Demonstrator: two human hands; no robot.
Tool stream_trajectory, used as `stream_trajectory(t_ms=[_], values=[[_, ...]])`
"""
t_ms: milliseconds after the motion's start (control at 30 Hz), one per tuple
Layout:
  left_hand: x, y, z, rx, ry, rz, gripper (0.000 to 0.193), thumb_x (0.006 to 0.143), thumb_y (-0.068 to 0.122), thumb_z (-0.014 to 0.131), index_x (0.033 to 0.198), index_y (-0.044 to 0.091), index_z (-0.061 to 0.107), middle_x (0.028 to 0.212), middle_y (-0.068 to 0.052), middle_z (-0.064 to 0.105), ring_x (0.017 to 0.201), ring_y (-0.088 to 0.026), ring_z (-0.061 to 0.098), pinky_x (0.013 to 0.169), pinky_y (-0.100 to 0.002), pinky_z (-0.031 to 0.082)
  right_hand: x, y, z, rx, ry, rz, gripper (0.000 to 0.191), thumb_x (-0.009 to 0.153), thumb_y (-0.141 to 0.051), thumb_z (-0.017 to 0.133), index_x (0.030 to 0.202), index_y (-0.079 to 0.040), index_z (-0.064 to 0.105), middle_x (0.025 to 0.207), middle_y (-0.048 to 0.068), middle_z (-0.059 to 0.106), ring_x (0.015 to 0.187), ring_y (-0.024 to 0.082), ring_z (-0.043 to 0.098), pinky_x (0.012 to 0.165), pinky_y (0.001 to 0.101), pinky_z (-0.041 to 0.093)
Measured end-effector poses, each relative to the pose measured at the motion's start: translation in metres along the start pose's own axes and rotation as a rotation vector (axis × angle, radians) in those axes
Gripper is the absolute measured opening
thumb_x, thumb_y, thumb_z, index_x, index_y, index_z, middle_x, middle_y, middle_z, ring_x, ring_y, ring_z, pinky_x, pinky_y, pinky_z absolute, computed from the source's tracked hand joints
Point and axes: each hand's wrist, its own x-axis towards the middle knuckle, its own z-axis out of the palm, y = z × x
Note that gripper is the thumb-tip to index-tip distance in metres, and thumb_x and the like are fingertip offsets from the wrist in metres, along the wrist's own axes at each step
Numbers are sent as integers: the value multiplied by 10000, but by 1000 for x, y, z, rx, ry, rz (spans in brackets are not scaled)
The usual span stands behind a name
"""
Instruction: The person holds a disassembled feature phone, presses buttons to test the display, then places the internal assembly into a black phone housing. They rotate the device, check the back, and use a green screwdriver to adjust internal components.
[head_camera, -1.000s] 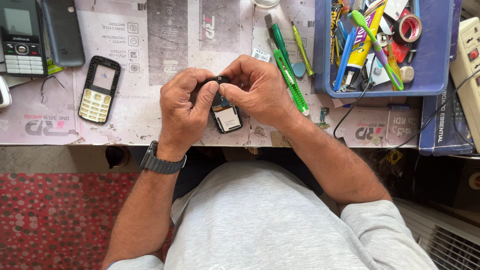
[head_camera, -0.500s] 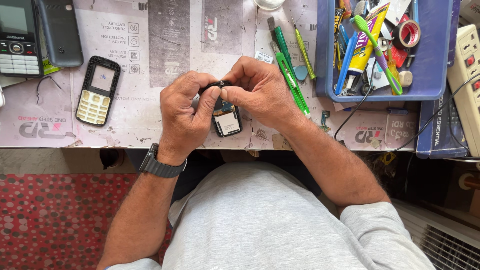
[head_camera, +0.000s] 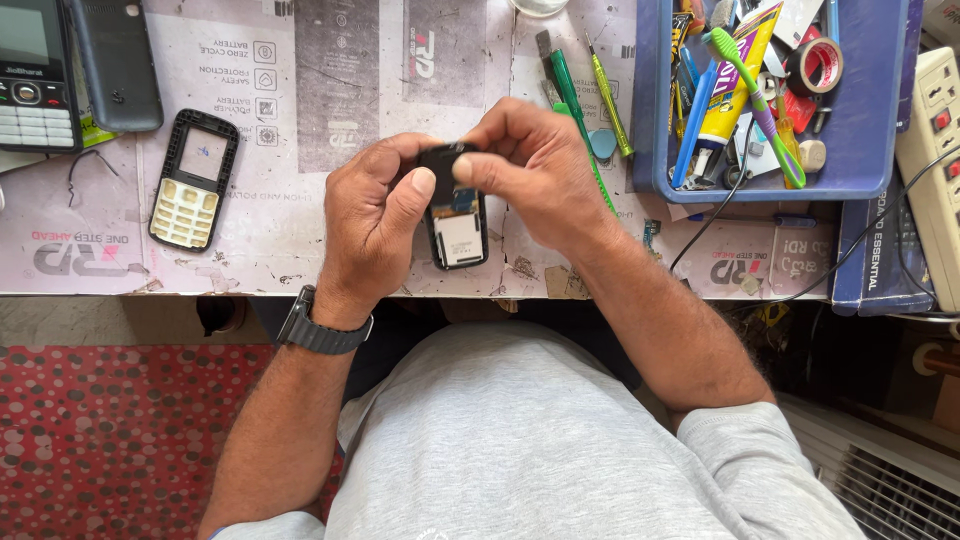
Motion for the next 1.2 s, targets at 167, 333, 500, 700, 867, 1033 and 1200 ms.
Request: stream_trajectory(t_ms=[167, 333, 500, 700, 867, 1033, 1200], values=[[-2, 2, 0, 53, -40, -86, 197, 1009, 69, 614, 1187, 5, 669, 883, -29, 697, 741, -59, 625, 643, -227, 528, 1, 0, -3, 53, 21, -12, 157, 945, -81, 779, 1005, -8, 654, 902, 98, 718, 814, 116, 716, 758, 282, 638], [-2, 1, -1, 27, -53, -89, 187, 999, 10, 599, 1180, -5, 644, 919, -35, 706, 779, -51, 655, 673, -219, 552, 2, 1, -2, 31, 27, 22, 171, 941, -90, 783, 1016, -3, 657, 909, 99, 723, 817, 109, 718, 764, 272, 641], [-1, 1, -2, -41, -57, -123, 194, 1003, -14, 593, 1191, -10, 638, 967, -45, 710, 842, -58, 675, 724, -218, 570, 2, 2, -1, -27, 23, 19, 181, 945, -96, 785, 1027, -3, 654, 910, 89, 723, 820, 98, 716, 758, 259, 640], [-2, -4, 0, -62, -43, -128, 177, 1014, 2, 589, 1183, -20, 637, 974, -56, 724, 855, -68, 690, 742, -220, 581, 2, 1, -3, -34, 27, 27, 187, 949, -78, 782, 1063, 9, 662, 938, 90, 721, 839, 98, 714, 770, 254, 638], [-4, -5, -4, -104, -13, -92, 182, 1044, 52, 579, 1205, -20, 622, 1007, -75, 733, 892, -78, 694, 790, -233, 587, 0, -1, 0, 47, 2, 81, 266, 915, -37, 765, 1142, 27, 643, 1014, 91, 712, 895, 103, 717, 798, 255, 637], [-3, -4, -3, -85, -50, -145, 210, 1021, 93, 593, 1208, -1, 609, 911, -63, 734, 794, -66, 675, 704, -221, 565, -1, -3, 0, 8, 0, 70, 283, 907, 21, 744, 1165, 51, 629, 1038, 115, 704, 918, 122, 719, 840, 274, 642], [-1, -3, -2, -51, -68, -168, 191, 1031, 111, 646, 1186, 9, 599, 890, -67, 744, 797, -68, 691, 698, -215, 568, -2, -4, 0, 2, -27, 86, 282, 903, 28, 727, 1162, 49, 617, 1035, 131, 721, 947, 136, 738, 858, 280, 648]])
